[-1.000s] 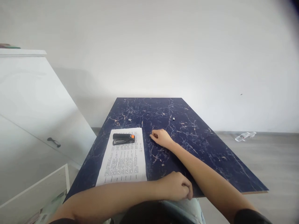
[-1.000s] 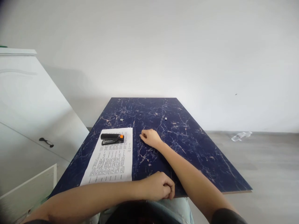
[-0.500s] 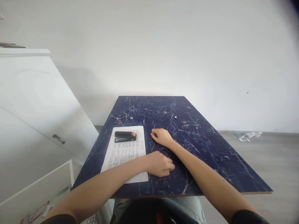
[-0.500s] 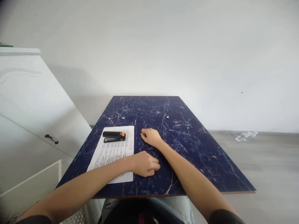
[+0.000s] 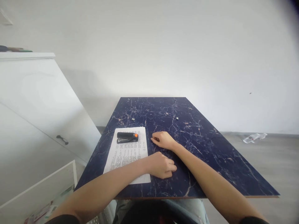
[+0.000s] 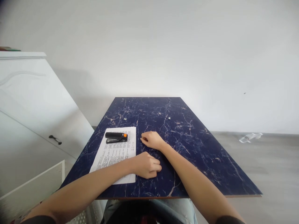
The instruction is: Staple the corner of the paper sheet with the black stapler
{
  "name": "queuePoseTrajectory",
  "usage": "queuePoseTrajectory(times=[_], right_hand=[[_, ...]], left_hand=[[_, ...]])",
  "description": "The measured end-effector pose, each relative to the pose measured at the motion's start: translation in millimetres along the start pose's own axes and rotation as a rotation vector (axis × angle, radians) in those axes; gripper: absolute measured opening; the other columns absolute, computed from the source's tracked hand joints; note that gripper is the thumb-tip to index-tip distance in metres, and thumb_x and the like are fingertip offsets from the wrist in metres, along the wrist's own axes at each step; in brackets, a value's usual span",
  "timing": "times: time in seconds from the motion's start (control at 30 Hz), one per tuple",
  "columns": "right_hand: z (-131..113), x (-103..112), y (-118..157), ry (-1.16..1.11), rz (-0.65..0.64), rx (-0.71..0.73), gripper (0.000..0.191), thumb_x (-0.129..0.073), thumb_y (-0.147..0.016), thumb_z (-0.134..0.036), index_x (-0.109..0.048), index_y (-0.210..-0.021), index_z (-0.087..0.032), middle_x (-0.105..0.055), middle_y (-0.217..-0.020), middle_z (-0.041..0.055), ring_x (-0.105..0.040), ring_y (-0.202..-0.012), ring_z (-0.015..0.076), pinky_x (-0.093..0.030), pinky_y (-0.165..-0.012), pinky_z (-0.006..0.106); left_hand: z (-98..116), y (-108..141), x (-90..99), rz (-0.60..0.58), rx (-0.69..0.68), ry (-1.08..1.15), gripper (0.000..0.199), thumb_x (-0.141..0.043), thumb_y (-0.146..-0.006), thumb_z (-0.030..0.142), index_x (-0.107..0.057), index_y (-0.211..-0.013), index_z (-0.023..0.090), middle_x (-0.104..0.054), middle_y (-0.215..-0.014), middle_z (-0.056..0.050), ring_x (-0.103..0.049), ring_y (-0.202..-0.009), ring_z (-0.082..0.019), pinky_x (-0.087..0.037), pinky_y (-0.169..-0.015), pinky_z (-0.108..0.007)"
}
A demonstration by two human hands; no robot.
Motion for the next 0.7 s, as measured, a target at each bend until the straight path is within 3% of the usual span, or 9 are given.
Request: queuePoseTrajectory(times=[0.13, 0.33, 0.7], right_hand=[[-0.5, 1.1, 0.4, -0.004, 0.000, 0.009, 0.030, -0.054, -0.094, -0.027, -0.042, -0.067, -0.020, -0.049, -0.062, -0.0033, -0.038, -0.056, 0.0109, -0.023, -0.058, 0.025], [-5.5, 3.4, 2.0, -0.034, 0.021, 0.061, 0.031, -0.053, -0.095, -0.027, -0.042, -0.067, -0.020, -0.048, -0.061, -0.0030, -0.038, -0.056, 0.0110, -0.025, -0.059, 0.025], [-9.9, 2.4, 2.7, -0.028, 0.014, 0.116, 0.027, -0.053, -0.095, -0.026, -0.046, -0.070, -0.020, -0.053, -0.065, -0.0022, -0.039, -0.059, 0.0113, -0.025, -0.060, 0.025]], left_hand=[[-2.6, -0.4, 0.4, 0.006, 0.011, -0.016, 0.010, -0.055, -0.089, 0.027, -0.060, -0.083, 0.021, -0.066, -0.077, 0.000, -0.062, -0.068, -0.014, -0.028, -0.048, -0.030], [-8.6, -0.2, 1.0, -0.088, 0.060, 0.023, 0.016, -0.057, -0.086, 0.025, -0.055, -0.072, 0.019, -0.063, -0.062, 0.003, -0.052, -0.052, -0.012, -0.025, -0.048, -0.029], [-9.9, -1.4, 3.2, -0.089, 0.087, 0.074, 0.011, -0.056, -0.087, 0.023, -0.056, -0.076, 0.020, -0.065, -0.066, 0.003, -0.053, -0.054, -0.012, -0.025, -0.049, -0.028]])
Point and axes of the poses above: each hand's wrist, its own y-axis away from the middle knuckle, its own x-axis out of the back of the hand, z = x × y, the point moved 6 cm from there along -y, towards the middle knuckle
